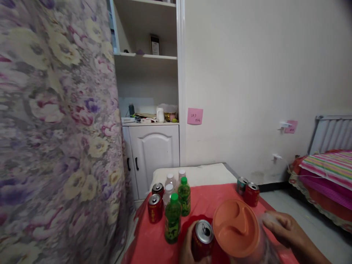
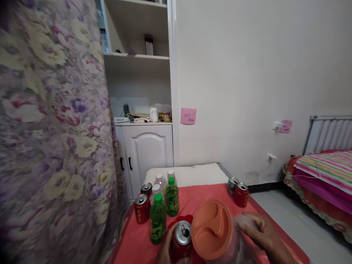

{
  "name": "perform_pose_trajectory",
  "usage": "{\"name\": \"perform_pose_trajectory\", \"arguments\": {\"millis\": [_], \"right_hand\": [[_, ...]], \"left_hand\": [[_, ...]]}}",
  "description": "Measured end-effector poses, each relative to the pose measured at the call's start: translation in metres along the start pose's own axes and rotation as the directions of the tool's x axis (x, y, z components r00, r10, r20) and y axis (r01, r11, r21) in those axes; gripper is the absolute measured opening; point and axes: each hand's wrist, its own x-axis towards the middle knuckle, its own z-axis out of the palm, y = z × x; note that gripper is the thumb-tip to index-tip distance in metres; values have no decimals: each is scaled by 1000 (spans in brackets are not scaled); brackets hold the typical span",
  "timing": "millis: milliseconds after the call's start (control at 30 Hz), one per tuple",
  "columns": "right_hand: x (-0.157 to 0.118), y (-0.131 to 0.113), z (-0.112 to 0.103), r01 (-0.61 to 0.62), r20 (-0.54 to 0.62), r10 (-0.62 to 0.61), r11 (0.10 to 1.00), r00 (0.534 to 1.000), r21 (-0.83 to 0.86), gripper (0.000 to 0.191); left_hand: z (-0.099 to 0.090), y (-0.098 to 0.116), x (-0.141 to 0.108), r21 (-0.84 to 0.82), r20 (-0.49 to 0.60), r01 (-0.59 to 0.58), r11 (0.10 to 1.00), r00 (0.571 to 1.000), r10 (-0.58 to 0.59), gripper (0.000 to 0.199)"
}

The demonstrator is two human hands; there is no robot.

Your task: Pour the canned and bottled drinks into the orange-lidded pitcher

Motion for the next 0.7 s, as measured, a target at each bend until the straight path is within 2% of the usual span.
{"name": "perform_pose_trajectory", "arguments": {"millis": [233, 467, 700], "right_hand": [[6, -9, 3, 16, 44, -15, 999, 999, -34, 64], [14, -8, 0, 33, 100, -26, 997, 995, -69, 56], [17, -10, 1, 28, 87, -19, 994, 996, -108, 57]], "left_hand": [[1, -3, -3, 17, -20, -2, 1000, 1000, 2, 86], [-1, 2, -5, -59, 42, -61, 996, 997, 63, 84], [-3, 5, -7, -37, 55, -54, 998, 997, 56, 83]]}}
